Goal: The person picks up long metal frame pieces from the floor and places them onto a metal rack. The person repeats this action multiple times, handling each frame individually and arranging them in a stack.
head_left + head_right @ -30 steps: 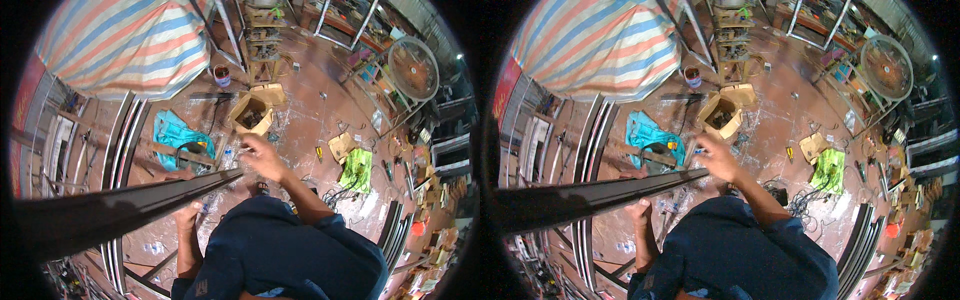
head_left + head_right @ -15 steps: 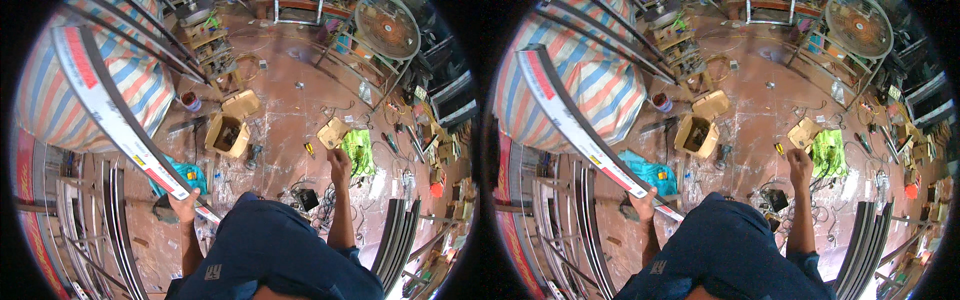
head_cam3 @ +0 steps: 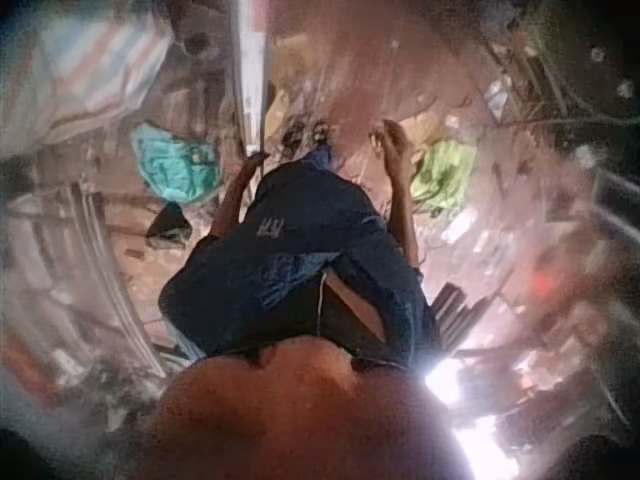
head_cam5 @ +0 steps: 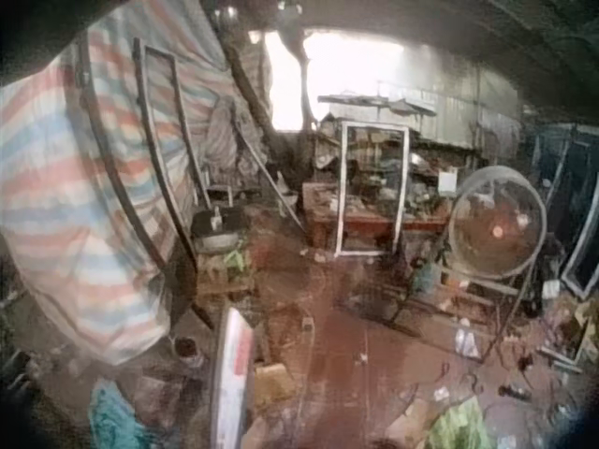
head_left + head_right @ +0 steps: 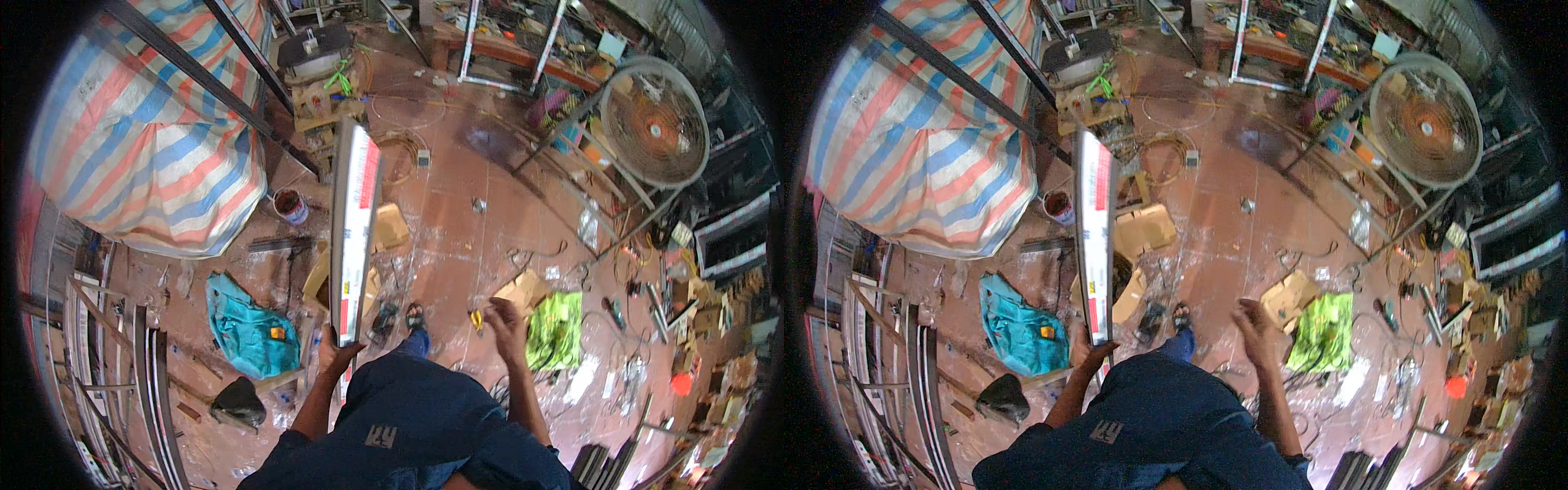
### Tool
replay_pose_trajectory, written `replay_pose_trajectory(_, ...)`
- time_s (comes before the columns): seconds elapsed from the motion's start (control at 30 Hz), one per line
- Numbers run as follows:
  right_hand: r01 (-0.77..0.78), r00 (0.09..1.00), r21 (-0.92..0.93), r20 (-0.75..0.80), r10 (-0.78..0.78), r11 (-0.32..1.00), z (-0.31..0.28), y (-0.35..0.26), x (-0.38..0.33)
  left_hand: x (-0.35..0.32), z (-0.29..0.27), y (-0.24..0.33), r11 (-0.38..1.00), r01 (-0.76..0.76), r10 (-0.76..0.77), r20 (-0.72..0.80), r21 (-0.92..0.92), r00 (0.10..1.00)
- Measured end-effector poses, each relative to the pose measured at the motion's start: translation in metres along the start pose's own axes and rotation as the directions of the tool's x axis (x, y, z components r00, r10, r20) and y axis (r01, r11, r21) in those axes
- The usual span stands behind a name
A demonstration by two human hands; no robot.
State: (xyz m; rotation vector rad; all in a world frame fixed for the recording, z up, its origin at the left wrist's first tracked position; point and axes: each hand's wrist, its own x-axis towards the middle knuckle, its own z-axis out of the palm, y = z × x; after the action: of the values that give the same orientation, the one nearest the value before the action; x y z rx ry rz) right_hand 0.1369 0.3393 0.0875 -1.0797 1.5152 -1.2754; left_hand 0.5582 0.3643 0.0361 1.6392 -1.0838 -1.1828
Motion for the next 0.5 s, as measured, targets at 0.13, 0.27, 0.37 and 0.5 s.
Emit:
replay_pose_trajectory(0.13,-0.097,0.893,-0.085,0.434,0.124,0.992,0.052,-0.078,0.093,0.052,0.039,0.048,0.978,-0.007,0.009,-0.01,0.209,1.0)
replay_pose_trajectory(0.27,-0.098,0.846,0.043,0.529,0.061,0.994,0.11,-0.096,0.174,0.102,0.074,0.08,0.884,-0.026,0.049,-0.036,0.466,0.998)
replay_pose_trajectory(0.37,-0.18,0.881,0.233,0.47,0.051,0.956,0.156,-0.121,0.217,0.13,0.107,0.087,0.794,-0.101,0.174,-0.065,0.6,0.983)
replay_pose_trajectory(0.5,-0.419,0.881,0.299,0.36,0.306,0.857,0.19,-0.107,0.298,0.16,0.14,0.118,0.673,-0.029,0.178,-0.124,0.739,0.976)
